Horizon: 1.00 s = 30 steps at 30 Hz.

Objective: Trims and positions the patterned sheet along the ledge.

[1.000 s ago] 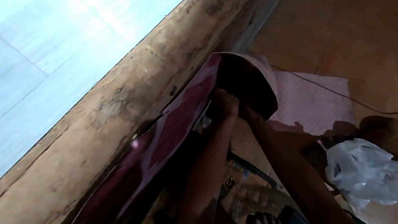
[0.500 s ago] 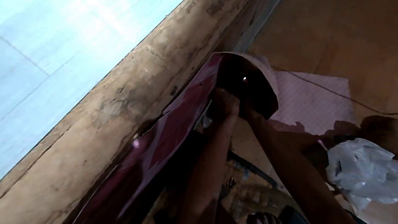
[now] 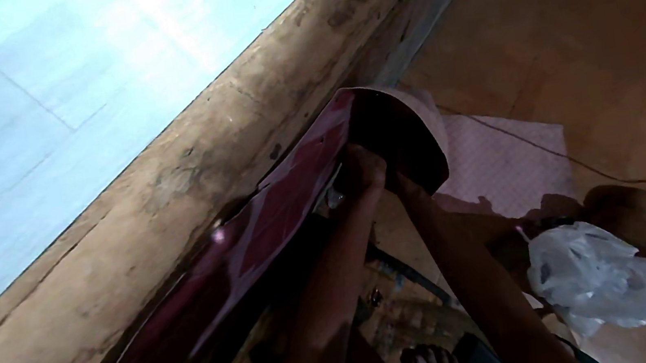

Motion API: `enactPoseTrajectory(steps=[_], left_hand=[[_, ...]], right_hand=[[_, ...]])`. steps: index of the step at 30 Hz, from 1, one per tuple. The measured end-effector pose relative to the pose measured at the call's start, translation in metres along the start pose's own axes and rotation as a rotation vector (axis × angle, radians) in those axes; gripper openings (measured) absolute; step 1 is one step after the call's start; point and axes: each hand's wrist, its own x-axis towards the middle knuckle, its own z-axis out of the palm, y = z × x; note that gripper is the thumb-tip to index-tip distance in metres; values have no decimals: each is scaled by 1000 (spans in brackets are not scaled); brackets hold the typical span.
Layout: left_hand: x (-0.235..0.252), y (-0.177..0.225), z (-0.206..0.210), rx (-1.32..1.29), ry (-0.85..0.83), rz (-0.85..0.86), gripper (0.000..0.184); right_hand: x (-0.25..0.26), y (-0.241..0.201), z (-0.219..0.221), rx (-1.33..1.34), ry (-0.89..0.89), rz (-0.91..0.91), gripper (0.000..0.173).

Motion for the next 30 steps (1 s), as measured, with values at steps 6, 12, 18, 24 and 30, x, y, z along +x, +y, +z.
enactPoseTrajectory(steps=[6,12,18,24,30], left_hand=[[8,-8,7,-100,49,106,36],[11,-14,12,-154,74,214,26],[5,-7,4,-51,39,110,32],[5,-6,4,-29,24,56,36],[4,-7,4,-64,42,99,32]], right_hand=[[34,66,31,-43,79,-374,41],[35,60,23,8,-88,-136,37],[-12,13,-12,-129,-325,20,37],[5,25,-3,-121,-300,65,39],[70,78,37,-55,-166,-47,37]])
